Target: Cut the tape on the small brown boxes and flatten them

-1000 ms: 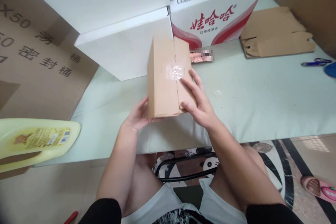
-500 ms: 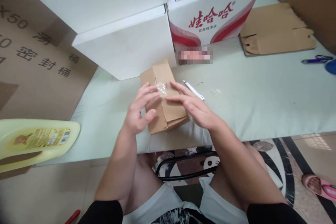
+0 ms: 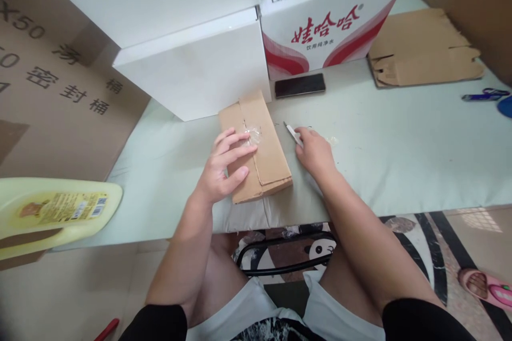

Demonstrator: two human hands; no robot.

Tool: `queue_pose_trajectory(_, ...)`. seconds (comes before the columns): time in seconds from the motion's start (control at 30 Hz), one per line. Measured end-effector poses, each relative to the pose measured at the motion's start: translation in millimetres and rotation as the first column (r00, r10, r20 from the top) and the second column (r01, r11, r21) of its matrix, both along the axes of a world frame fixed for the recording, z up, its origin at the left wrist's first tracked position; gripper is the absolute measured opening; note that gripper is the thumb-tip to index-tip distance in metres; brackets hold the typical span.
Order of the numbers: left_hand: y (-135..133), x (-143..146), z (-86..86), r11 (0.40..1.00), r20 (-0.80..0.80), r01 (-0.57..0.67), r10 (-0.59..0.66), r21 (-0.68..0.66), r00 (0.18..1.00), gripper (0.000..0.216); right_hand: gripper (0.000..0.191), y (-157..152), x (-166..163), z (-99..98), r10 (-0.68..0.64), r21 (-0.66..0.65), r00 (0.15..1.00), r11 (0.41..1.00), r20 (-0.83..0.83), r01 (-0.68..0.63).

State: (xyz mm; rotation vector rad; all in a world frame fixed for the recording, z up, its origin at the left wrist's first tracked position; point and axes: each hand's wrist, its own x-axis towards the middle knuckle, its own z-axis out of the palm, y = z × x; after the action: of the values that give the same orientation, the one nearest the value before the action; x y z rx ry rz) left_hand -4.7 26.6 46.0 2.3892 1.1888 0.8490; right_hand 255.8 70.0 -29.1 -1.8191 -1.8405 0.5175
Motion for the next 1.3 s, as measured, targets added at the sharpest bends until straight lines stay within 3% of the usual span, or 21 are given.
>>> queue_pose_trajectory(0.1, 1, 2, 0.2, 1.0, 0.029, 0.012, -0.012, 0.003, 1.0, 0.04, 0.046, 4, 5, 9.1, -0.098, 0.003, 0.963, 0.995, -0.251, 0.102)
queue_pose_trajectory(0.2, 1, 6, 0.2, 1.0, 0.025, 0.014, -0.014, 0.001, 1.0, 0.039, 0.04, 4, 10, 24.8, -0.124, -0.006, 0.832, 0.99, -0.54, 0.144)
queue_pose_trajectory(0.37, -4, 14, 1.9, 1.0, -0.002, -0.018, 0.018, 0.003, 1.0, 0.038, 0.023, -12, 14, 64.4, 0.073, 0.155, 0.53, 0.982, -0.845, 0.112)
queue_pose_trajectory(0.47, -11, 20, 4.1, 0.999, -0.014, -0.038, 0.038, -0.003, 0.999, 0.04, 0.027, -28, 18, 87.2, 0.227, 0.266, 0.448, 0.964, -0.865, 0.025)
queue_pose_trajectory(0.53, -16, 24, 5.6, 1.0, -0.013, -0.03, 0.03, -0.002, 0.999, 0.042, 0.03, -35, 21, 96.3, 0.271, 0.3, 0.461, 0.954, -0.845, -0.011)
queue_pose_trajectory(0.67, -23, 31, 7.5, 1.0, -0.027, -0.012, 0.012, 0.0, 1.0, 0.045, 0.024, -38, 15, 101.5, 0.256, 0.337, 0.584, 0.941, -0.77, 0.032)
queue_pose_trajectory(0.87, -26, 36, 6.8, 1.0, -0.015, -0.009, 0.009, 0.022, 1.0, 0.045, 0.024, -49, -15, 111.1, 0.294, 0.423, 0.538, 0.896, -0.79, 0.131)
queue_pose_trajectory(0.93, -27, 37, 6.7, 1.0, -0.017, 0.008, -0.008, 0.022, 1.0, 0.045, 0.013, -56, -19, 114.8, 0.226, 0.375, 0.641, 0.921, -0.733, 0.105)
queue_pose_trajectory(1.0, -28, 39, 7.1, 1.0, -0.03, 0.011, -0.011, 0.003, 1.0, 0.046, 0.014, -60, -21, 117.0, 0.164, 0.308, 0.768, 0.95, -0.62, 0.045)
queue_pose_trajectory(1.07, -29, 40, 7.9, 1.0, -0.038, 0.005, -0.006, -0.017, 0.999, 0.047, 0.008, -61, -21, 118.0, 0.17, 0.282, 0.847, 0.959, -0.503, -0.025)
queue_pose_trajectory(1.3, -29, 43, 10.1, 1.0, -0.038, 0.011, -0.012, -0.028, 0.999, 0.047, 0.007, -58, -25, 117.4, 0.181, 0.323, 0.922, 0.944, -0.343, -0.066)
